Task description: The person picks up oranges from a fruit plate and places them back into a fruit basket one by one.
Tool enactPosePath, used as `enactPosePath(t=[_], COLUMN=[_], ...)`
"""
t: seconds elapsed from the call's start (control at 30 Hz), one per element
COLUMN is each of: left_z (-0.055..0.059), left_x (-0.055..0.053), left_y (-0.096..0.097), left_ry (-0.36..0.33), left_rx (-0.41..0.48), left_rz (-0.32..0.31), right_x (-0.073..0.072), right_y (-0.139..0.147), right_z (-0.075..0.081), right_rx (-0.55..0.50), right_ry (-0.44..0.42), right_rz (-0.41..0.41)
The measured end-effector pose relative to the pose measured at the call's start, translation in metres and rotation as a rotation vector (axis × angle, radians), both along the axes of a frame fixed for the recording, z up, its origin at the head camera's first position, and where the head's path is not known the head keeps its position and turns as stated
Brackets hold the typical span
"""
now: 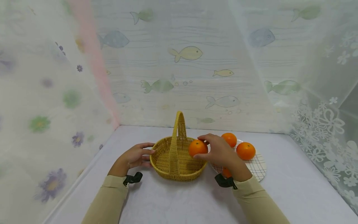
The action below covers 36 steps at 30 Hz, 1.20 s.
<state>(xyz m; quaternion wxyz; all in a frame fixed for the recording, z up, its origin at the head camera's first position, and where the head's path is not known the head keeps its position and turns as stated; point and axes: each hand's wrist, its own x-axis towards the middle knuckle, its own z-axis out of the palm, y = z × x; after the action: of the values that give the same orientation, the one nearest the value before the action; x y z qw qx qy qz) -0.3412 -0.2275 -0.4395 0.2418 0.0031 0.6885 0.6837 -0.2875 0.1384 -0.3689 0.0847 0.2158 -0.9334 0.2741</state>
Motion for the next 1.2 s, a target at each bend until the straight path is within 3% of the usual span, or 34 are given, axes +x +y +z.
enactPosePath(t=[0.23, 0.43, 0.63, 0.93, 1.2], left_z=[0.000, -0.002, -0.003, -0.002, -0.001], left_x=[0.000, -0.001, -0.002, -0.003, 0.000], left_y=[-0.001, -0.001, -0.001, -0.001, -0.001], left_ry=[0.006, 0.011, 0.017, 0.012, 0.012], left_rx=[0.004, 0.005, 0.006, 0.015, 0.013], left_rz=[-0.007, -0.016, -0.018, -0.014, -0.013], right_x=[-0.001, -0.001, 0.000, 0.001, 0.000], right_y=[-0.012, -0.021, -0.027, -0.033, -0.037], right_z=[-0.009, -0.018, -0.021, -0.026, -0.033], right_rx=[-0.014, 0.037, 0.026, 0.044, 0.086], right_ry=[-0.037, -0.051, -0.092, -0.085, -0.113], right_rz=[0.030, 0.036, 0.068, 0.122, 0.121])
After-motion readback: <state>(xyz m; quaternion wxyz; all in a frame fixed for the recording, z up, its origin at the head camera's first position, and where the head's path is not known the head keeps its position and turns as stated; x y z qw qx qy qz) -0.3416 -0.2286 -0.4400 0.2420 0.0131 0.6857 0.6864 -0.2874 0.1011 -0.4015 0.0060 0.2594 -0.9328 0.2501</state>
